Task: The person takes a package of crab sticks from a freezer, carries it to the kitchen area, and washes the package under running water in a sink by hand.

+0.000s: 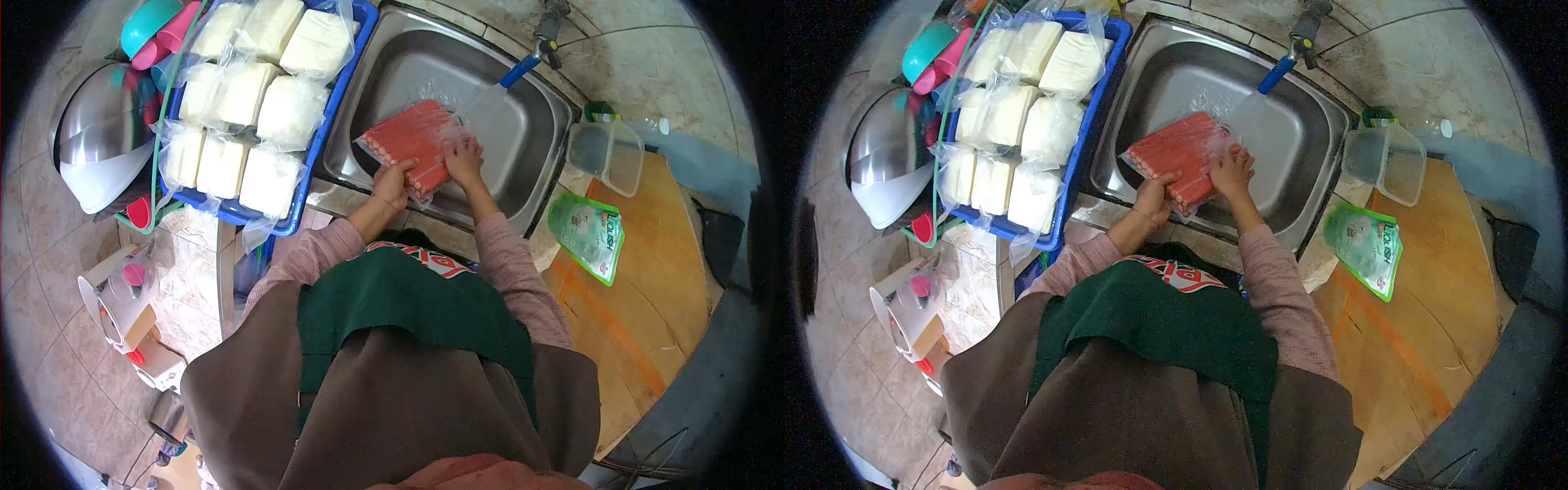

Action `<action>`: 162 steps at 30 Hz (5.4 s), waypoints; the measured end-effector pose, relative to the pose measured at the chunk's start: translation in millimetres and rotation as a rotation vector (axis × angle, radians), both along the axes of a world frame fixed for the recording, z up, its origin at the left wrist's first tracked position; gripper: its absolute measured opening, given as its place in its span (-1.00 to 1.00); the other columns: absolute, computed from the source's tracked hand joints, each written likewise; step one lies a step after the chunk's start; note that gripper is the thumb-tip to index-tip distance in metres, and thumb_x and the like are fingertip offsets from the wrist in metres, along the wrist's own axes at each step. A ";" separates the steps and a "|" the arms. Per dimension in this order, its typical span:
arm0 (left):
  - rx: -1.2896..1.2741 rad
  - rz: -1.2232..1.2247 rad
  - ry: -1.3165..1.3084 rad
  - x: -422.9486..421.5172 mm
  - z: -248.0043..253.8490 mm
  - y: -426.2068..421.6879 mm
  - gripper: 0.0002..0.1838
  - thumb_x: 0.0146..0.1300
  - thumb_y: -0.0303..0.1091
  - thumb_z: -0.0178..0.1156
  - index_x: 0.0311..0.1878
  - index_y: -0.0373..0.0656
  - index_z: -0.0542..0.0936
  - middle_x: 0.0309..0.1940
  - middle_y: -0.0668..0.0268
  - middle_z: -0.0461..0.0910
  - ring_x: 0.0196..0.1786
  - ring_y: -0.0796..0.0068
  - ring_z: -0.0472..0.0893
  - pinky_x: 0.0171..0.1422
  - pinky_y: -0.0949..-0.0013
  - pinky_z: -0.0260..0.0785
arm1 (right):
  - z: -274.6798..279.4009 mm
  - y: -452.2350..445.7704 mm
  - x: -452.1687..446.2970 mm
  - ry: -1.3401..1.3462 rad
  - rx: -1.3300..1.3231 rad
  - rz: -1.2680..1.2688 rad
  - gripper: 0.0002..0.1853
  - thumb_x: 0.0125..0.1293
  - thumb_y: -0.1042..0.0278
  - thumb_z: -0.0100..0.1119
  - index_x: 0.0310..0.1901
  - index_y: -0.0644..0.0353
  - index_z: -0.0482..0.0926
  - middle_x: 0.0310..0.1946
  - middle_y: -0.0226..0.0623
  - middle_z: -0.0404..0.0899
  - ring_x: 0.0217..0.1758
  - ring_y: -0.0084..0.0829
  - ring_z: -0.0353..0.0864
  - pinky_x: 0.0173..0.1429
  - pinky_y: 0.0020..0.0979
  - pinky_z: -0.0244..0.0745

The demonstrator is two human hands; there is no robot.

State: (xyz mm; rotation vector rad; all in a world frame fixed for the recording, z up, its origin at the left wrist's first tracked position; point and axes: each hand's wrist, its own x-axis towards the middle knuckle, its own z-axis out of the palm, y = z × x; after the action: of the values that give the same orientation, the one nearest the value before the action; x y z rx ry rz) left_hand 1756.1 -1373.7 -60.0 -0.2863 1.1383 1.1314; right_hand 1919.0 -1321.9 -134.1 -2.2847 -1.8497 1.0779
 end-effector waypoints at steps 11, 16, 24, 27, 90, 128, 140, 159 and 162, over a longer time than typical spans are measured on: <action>-0.077 -0.146 -0.140 1.1 -8.7 -9.3 -0.88 0.03 -0.48 0.16 -0.52 -0.21 0.40 -0.79 0.26 0.34 -0.76 0.26 0.41 -0.65 0.23 0.32 | 29.2 -0.1 -21.5 0.017 -0.148 0.246 -0.29 0.30 -0.22 -0.38 0.33 0.13 0.09 0.38 0.11 -0.17 0.44 0.13 -0.33 0.38 0.18 -0.42; -0.039 -0.167 -0.102 5.5 -2.5 -10.8 -0.89 0.04 -0.48 0.13 -0.50 -0.22 0.40 -0.78 0.24 0.36 -0.75 0.27 0.42 -0.65 0.22 0.31 | 20.8 11.2 -20.8 0.074 -0.128 0.255 -0.24 0.27 -0.29 -0.36 0.34 0.13 0.07 0.38 0.05 -0.11 0.44 0.09 -0.26 0.39 0.11 -0.37; 0.005 -0.178 -0.146 6.4 5.8 -11.9 -0.90 0.03 -0.48 0.12 -0.51 -0.22 0.41 -0.77 0.24 0.37 -0.74 0.28 0.42 -0.66 0.21 0.30 | 22.5 23.7 -31.1 -0.006 -0.145 0.218 -0.20 0.23 -0.36 -0.36 0.35 0.06 0.04 0.38 -0.11 -0.03 0.43 -0.05 -0.09 0.39 -0.09 -0.13; -0.006 -0.159 -0.140 9.2 -1.2 -13.4 -0.89 0.03 -0.48 0.12 -0.52 -0.22 0.40 -0.77 0.24 0.37 -0.74 0.27 0.42 -0.66 0.21 0.30 | 14.9 26.3 -32.4 -0.039 -0.028 0.197 -0.23 0.22 -0.35 -0.34 0.34 0.02 0.07 0.35 -0.11 0.03 0.40 -0.08 0.01 0.35 -0.06 -0.03; 0.889 -1.406 1.779 -22.9 49.9 27.5 -0.35 0.06 -0.40 0.10 0.29 0.02 0.22 0.23 0.11 0.30 0.13 -0.10 0.41 0.13 0.08 0.35 | 98.1 5.2 -14.0 1.734 -0.536 -0.667 -0.41 0.21 -0.19 -0.09 -0.05 0.26 0.44 -0.26 -0.10 0.57 -0.25 -0.20 0.59 -0.09 -0.23 0.50; 0.422 -1.254 0.972 24.7 -76.8 89.9 -0.32 0.30 -0.02 -0.05 0.33 -0.28 0.10 0.16 -0.01 0.37 0.12 0.05 0.44 0.24 0.15 0.22 | 24.5 -63.6 33.4 1.664 -0.013 -1.269 -0.65 0.29 0.23 0.05 0.07 0.13 0.33 -0.11 -0.24 0.50 -0.08 -0.26 0.54 0.04 -0.16 0.48; 0.056 -0.918 0.019 33.0 -44.2 93.1 -0.67 0.26 -0.20 0.04 -0.07 -0.27 0.48 -0.27 0.18 0.61 -0.31 0.38 0.64 -0.29 0.31 0.55 | 25.8 -57.8 56.2 1.625 -0.134 -1.264 -0.66 0.28 0.28 0.06 0.02 0.25 0.36 -0.13 -0.12 0.50 -0.12 -0.18 0.56 -0.03 -0.15 0.54; -0.099 -0.712 0.393 6.4 -90.7 55.1 -0.31 0.19 0.19 0.03 0.12 -0.28 0.40 -0.11 0.08 0.54 -0.10 0.16 0.55 -0.13 0.03 0.36 | 30.2 -29.3 40.9 0.120 0.100 -0.273 -0.46 0.30 0.02 -0.05 0.16 0.28 0.33 0.02 0.03 0.46 0.03 -0.11 0.50 0.12 -0.15 0.36; -0.131 -0.676 0.439 7.2 -73.0 49.3 -0.35 0.23 0.18 -0.01 0.12 -0.24 0.41 -0.13 0.09 0.55 -0.12 0.17 0.55 -0.11 0.05 0.35 | 38.3 -30.0 34.0 -0.228 0.191 0.038 -0.40 0.31 -0.02 -0.15 0.24 0.27 0.21 0.24 0.14 0.17 0.34 -0.04 0.14 0.33 0.05 0.03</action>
State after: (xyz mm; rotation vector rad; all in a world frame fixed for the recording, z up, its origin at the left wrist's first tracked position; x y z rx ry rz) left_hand 1763.3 -1324.4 -133.0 0.2554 1.5432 0.5237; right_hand 1953.0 -1351.9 -95.8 -2.3509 -1.9825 0.6331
